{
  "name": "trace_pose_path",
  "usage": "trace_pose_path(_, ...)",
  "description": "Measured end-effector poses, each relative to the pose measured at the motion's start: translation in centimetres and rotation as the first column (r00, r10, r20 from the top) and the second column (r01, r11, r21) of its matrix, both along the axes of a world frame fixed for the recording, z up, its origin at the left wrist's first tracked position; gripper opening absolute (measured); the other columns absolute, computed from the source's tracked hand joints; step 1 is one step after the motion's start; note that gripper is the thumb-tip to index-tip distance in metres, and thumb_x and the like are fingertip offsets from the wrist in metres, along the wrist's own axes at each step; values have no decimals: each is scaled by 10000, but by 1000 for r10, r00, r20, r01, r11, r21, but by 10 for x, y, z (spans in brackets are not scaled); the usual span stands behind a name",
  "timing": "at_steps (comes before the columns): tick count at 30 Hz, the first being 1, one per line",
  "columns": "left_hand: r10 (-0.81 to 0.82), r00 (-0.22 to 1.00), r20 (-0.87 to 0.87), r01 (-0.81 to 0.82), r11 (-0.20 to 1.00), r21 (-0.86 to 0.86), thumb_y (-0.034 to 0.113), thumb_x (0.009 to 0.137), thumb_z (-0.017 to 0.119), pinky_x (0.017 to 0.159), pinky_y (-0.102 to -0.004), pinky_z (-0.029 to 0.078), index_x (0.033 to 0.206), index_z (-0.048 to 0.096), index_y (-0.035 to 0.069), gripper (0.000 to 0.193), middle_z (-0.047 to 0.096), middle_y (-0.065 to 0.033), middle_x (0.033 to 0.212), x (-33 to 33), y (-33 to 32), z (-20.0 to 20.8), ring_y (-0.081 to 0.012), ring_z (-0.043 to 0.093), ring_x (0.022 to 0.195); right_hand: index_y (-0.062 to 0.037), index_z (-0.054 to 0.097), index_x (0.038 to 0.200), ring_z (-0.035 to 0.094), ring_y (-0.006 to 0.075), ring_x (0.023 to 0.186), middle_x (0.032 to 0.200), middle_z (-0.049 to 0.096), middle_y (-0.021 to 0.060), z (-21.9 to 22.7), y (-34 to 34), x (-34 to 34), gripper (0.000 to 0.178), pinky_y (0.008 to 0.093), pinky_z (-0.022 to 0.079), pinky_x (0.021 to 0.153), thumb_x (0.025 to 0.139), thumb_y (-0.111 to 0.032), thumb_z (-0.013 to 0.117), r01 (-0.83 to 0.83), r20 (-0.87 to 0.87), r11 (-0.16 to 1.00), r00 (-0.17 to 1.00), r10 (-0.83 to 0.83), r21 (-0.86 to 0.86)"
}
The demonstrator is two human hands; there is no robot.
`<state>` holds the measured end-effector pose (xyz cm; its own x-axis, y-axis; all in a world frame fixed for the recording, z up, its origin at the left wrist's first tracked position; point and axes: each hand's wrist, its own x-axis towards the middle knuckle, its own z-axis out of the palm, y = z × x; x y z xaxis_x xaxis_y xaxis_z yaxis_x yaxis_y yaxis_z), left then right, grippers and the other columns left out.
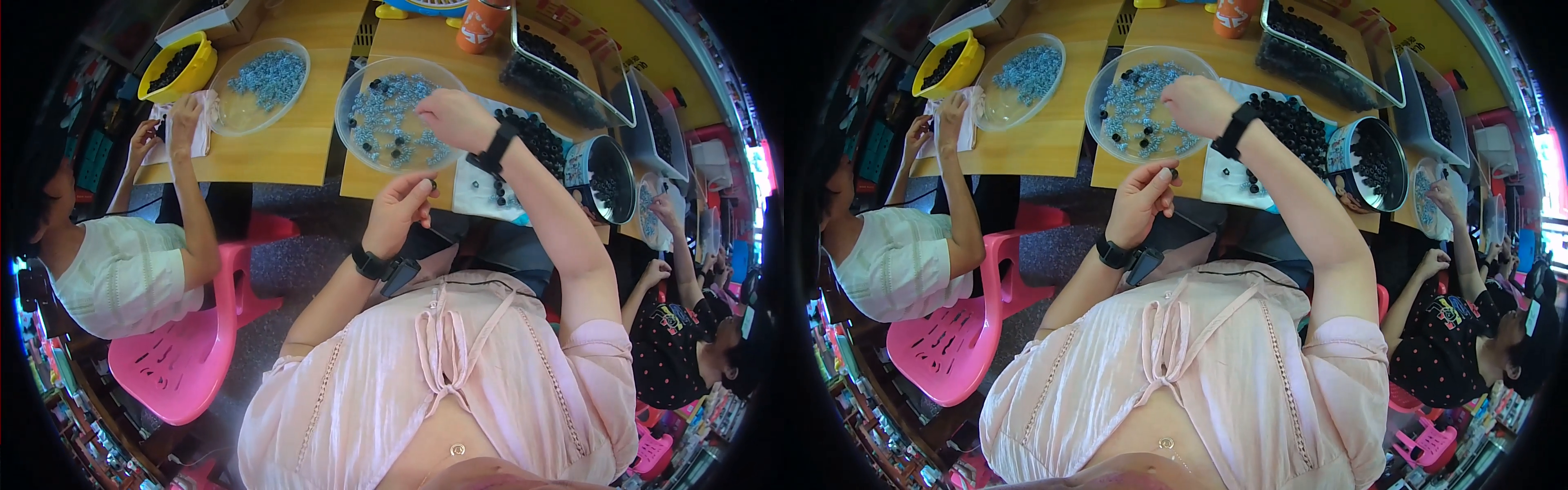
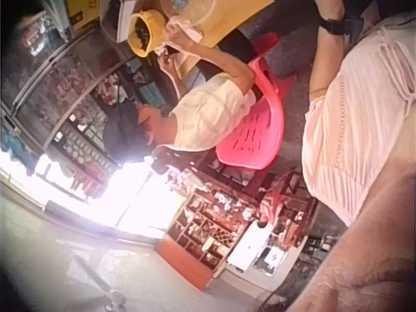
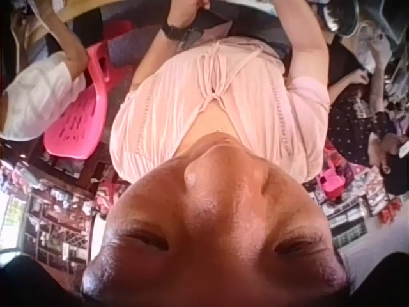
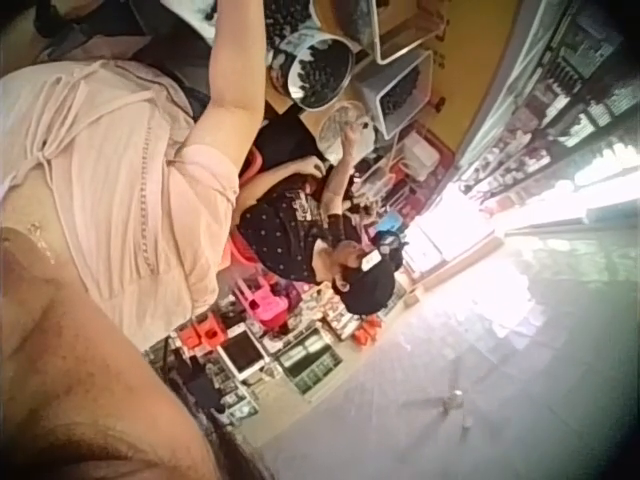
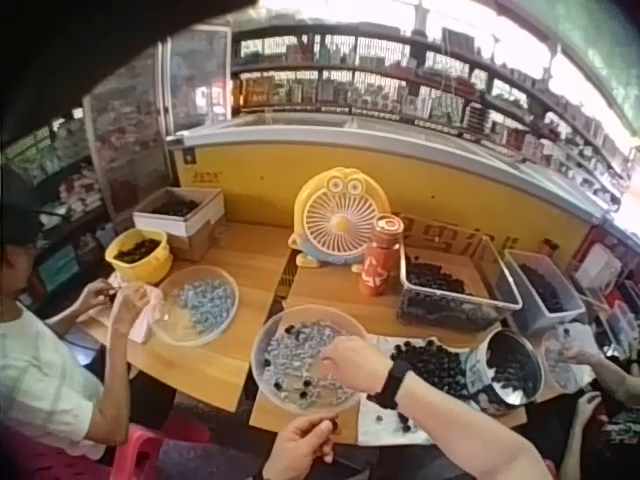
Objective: The person sorts small black and blue plastic components by hand, inspecting them at a workbench.
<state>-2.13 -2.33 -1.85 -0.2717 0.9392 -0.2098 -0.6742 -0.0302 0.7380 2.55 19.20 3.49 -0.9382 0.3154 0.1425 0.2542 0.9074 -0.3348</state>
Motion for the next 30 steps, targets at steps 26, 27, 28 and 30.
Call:
trace_pose_path(26, 39, 999, 36, -41, 998, 51, 115, 947, 645, 538, -206, 486, 1241, 614, 14, 312, 661, -48, 896, -17, -1, 10, -60, 553, 621, 1, 666, 980, 633, 240, 744, 821, 677, 131, 23, 0, 17, 240, 339, 507, 697, 933, -225, 598, 238, -4, 886, 965, -261, -398)
trace_pose_path(27, 37, 999, 34, -39, 998, 50, 115, 947, 645, 538, -206, 486, 1241, 614, 14, 312, 661, -48, 896, -17, 0, 12, -60, 553, 621, 2, 661, 1016, 609, 146, 696, 802, 673, 78, 23, -6, 23, 228, 286, 498, 661, 940, -205, 605, 205, -79, 876, 961, -265, -437)
trace_pose_path(28, 42, 998, 35, -44, 997, 62, 113, 952, 638, 539, -208, 486, 1243, 614, 15, 308, 661, -50, 899, -17, 1, 15, -61, 551, 622, 2, 661, 1016, 609, 146, 696, 802, 673, 78, 25, -12, 28, 228, 286, 498, 661, 940, -205, 605, 206, -80, 874, 961, -266, -439)
trace_pose_path(30, 43, 999, 34, -45, 996, 72, 112, 957, 630, 540, -211, 485, 1246, 615, 17, 305, 660, -53, 902, -16, 2, 22, -61, 549, 623, 4, 659, 1052, 594, 91, 703, 818, 667, 28, 35, -27, 39, 224, 251, 483, 642, 936, -184, 621, 180, -123, 812, 948, -295, -555)
